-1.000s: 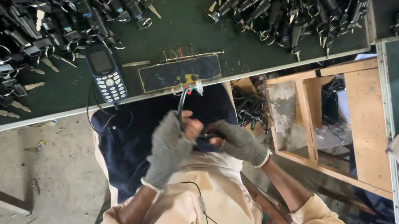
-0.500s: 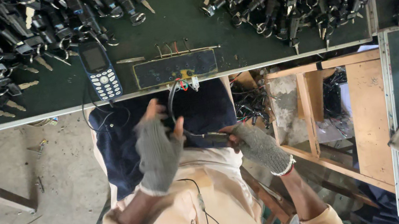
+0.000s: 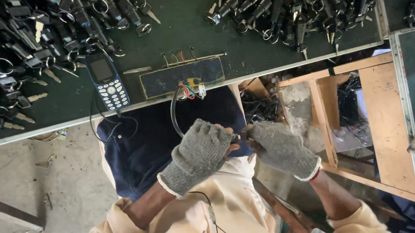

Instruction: The person picks up a black cable with exposed red, green and white wires from the workbench and twists and arranges the wire ends by hand. They then use a handheld tool to work along the cable, gripping and sliding the tool over the wire, before setting the cable down and handling the wire ends again.

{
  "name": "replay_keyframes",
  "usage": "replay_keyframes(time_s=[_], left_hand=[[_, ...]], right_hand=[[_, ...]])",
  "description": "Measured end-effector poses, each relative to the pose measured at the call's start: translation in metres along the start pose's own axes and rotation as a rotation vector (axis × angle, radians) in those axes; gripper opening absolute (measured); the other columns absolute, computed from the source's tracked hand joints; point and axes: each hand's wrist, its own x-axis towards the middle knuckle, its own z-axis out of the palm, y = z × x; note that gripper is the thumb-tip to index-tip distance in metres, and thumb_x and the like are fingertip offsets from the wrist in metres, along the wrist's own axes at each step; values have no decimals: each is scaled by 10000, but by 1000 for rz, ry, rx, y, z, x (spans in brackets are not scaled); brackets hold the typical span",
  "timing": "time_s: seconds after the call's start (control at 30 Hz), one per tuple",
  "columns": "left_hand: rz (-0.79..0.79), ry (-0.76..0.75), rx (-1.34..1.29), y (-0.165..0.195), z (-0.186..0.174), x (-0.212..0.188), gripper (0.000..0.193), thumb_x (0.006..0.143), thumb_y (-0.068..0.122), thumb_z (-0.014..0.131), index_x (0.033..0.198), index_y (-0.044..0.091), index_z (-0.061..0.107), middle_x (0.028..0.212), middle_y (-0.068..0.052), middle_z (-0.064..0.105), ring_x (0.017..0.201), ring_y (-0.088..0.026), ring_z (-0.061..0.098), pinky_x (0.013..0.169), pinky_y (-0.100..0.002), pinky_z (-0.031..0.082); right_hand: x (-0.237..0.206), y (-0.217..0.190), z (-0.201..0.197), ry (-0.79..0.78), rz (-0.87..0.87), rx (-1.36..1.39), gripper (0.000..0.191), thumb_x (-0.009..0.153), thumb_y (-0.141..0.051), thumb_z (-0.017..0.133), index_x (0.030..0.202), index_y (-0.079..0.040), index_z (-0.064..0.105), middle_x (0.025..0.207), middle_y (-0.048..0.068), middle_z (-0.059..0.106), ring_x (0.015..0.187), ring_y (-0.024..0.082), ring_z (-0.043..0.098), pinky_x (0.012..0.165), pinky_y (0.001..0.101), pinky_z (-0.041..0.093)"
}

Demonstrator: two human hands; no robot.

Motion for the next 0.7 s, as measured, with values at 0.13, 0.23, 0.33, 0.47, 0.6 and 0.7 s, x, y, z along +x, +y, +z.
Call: replay_keyframes(time_s=[0.13,0.23,0.33,0.47,0.6,0.7], left_hand=[[19,-106,59,-2,-6,4,316,948,385,633,1004,75,638,829,-107,623,768,-304,608,707,-456,474],[-20,-83,-21,-3,-15,4,319,965,377,636,1050,70,639,870,-106,631,809,-301,613,747,-447,486],[-87,-86,-240,-5,-24,2,291,965,349,639,1093,88,635,931,-105,645,870,-299,622,779,-441,493],[-29,41,-84,-2,-28,8,315,938,310,655,1120,53,637,926,-128,635,843,-315,600,758,-469,462],[-15,-67,114,2,-31,15,299,883,228,660,1120,46,651,912,-113,629,853,-297,616,781,-471,458],[-111,-161,-131,1,-34,19,306,894,303,671,1067,52,650,886,-131,633,816,-323,609,770,-475,458]], right_hand=[[7,-6,-2,-98,-111,291,310,882,-281,717,1100,-76,638,821,112,713,764,319,706,656,430,540],[9,-9,-1,141,-158,100,196,889,-201,729,1042,-86,685,850,122,695,803,351,676,680,453,518],[9,-9,-4,155,-286,-11,273,801,-165,734,1041,-60,657,872,125,676,826,353,660,737,472,514],[5,-6,-8,227,-320,55,317,761,-126,698,1072,-72,665,893,113,683,838,343,664,739,455,522],[7,-5,-1,9,111,463,147,935,-168,655,1057,-86,661,860,84,703,772,257,727,684,399,568],[12,-4,4,39,-62,14,217,889,-198,708,1069,-79,683,885,118,697,837,327,670,732,456,507]])
